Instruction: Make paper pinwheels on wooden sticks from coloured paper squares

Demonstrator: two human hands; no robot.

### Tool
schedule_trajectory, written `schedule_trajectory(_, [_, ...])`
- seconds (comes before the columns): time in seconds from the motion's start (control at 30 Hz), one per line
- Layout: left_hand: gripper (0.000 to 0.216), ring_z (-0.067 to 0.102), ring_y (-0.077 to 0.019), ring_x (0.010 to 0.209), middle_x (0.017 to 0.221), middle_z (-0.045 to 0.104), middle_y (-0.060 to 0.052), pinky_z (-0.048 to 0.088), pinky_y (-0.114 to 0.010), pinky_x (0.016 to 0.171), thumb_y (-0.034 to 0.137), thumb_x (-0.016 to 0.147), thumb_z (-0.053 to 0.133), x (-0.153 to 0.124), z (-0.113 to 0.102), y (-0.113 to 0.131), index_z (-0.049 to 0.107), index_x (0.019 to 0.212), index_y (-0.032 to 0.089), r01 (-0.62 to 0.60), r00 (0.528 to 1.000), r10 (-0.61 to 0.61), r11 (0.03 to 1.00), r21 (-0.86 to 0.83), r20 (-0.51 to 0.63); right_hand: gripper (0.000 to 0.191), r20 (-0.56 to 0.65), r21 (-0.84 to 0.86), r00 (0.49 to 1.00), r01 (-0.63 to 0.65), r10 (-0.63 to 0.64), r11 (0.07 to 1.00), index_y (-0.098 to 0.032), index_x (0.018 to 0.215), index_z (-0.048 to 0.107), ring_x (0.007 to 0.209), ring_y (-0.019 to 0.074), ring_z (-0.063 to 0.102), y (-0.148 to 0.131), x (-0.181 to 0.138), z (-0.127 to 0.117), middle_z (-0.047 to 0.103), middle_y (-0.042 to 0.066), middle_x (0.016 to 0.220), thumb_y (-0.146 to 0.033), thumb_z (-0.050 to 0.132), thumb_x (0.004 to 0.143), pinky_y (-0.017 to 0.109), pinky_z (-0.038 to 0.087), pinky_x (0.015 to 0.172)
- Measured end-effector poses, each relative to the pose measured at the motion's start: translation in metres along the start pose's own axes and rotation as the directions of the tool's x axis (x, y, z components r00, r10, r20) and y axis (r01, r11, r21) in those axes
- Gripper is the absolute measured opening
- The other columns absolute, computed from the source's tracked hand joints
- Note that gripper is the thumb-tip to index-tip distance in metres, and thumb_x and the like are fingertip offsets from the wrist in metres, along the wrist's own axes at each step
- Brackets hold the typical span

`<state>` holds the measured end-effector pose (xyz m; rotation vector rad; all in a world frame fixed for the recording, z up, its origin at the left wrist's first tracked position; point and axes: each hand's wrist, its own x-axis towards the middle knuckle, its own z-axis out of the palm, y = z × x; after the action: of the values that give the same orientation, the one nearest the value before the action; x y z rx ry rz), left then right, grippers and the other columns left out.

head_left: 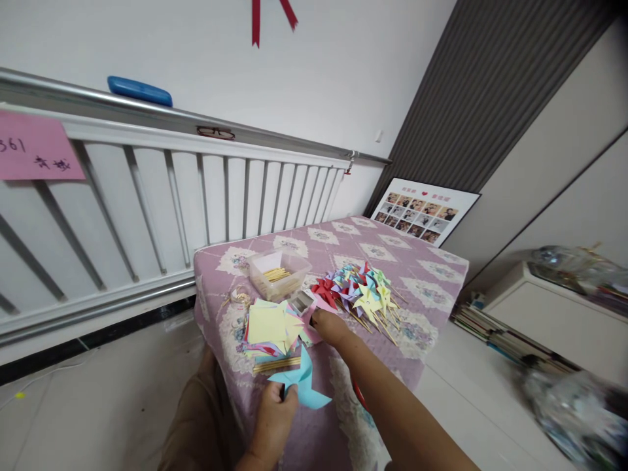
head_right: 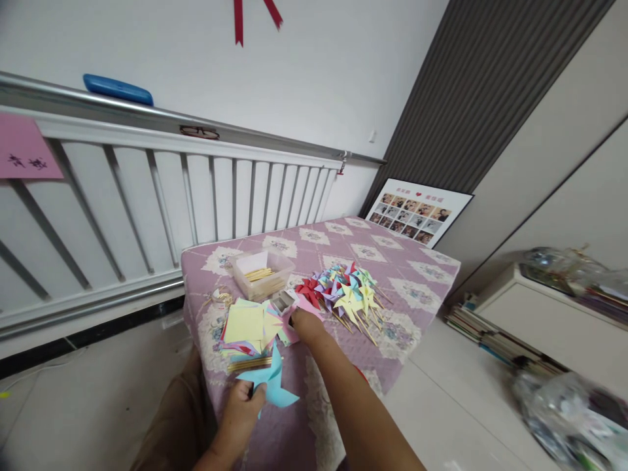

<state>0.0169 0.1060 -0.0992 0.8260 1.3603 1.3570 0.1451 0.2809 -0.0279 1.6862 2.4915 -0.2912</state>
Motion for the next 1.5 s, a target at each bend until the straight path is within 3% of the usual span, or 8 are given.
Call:
schedule_trajectory(0.33, [0.025,0.061,-0.0201,0.067,0.067,0.069,-0.003,0.045,-0.026,0.062,0.035,0.069,0.063,0.001,-0.001,-0.005,0.07,0.082,0.015,-0.014,1.0,0.014,1.0,0.015,-0.001,0.026,0.008,0.002,1.0,0.021,-0.021,1.0,-0.017,0.112,0.06,0.096,0.0203,0.063,0.002,0.001,0.002,0.063,0.006,0.114,-0.032,0.057,0.092,0.041,0.054,0.083])
schedule_trajectory(0.53, [0.024,0.061,-0.0222,0.076,0.072,0.07,-0.005,0.046,-0.029,0.072,0.03,0.07,0.058,0.0,-0.001,0.001,0.069,0.084,0.014,-0.028,0.999,0.028,1.0,-0.001,0.024,0.027,-0.022,0.013,1.0,0.019,-0.019,1.0,-0.017,0.113,0.059,0.097,0.0206,0.063,0.0,0.004,0.007,0.063,0.007,0.115,-0.032,0.057,0.091,0.042,0.054,0.083])
schedule_trajectory(0.83, [0.026,0.054,-0.0181,0.062,0.063,0.064,-0.002,0.043,-0.027,0.06,0.035,0.067,0.059,-0.001,0.0,0.003,0.068,0.077,0.013,0.01,1.0,-0.01,1.0,0.025,-0.006,0.022,-0.126,0.073,0.992,0.028,-0.019,0.997,-0.016,0.105,0.062,0.091,0.0185,0.064,0.004,-0.005,0.003,0.066,0.005,0.106,-0.033,0.057,0.091,0.04,0.053,0.081])
schedule_trajectory(1.0, [0.024,0.058,-0.0187,0.065,0.066,0.067,-0.002,0.045,-0.027,0.064,0.035,0.067,0.062,0.0,-0.002,-0.001,0.068,0.078,0.014,0.011,0.999,-0.01,1.0,0.018,-0.045,0.015,-0.212,0.131,0.977,0.023,0.005,0.991,-0.015,0.085,0.066,0.081,0.016,0.062,0.005,-0.038,0.006,0.069,0.005,0.089,-0.022,0.053,0.089,0.029,0.045,0.073])
schedule_trajectory(1.2, [0.025,0.059,-0.0196,0.073,0.074,0.069,-0.003,0.046,-0.028,0.072,0.033,0.071,0.06,-0.001,-0.007,0.003,0.069,0.084,0.014,-0.02,1.0,0.02,1.0,0.008,-0.001,0.016,-0.194,0.198,0.979,-0.017,0.057,0.98,-0.017,0.073,0.065,0.068,0.0159,0.06,0.0,-0.104,0.032,0.07,0.006,0.077,-0.016,0.051,0.081,0.025,0.034,0.059])
schedule_trajectory(1.5, [0.022,0.05,-0.0137,0.057,0.058,0.059,0.003,0.041,-0.024,0.058,0.035,0.069,0.061,-0.002,-0.009,0.001,0.066,0.074,0.015,-0.03,0.999,0.029,0.999,-0.013,-0.046,0.017,-0.186,0.401,0.96,-0.119,0.208,0.908,-0.019,0.072,0.063,0.069,0.0169,0.062,-0.006,-0.148,0.066,0.07,0.004,0.074,-0.025,0.052,0.083,0.023,0.038,0.06])
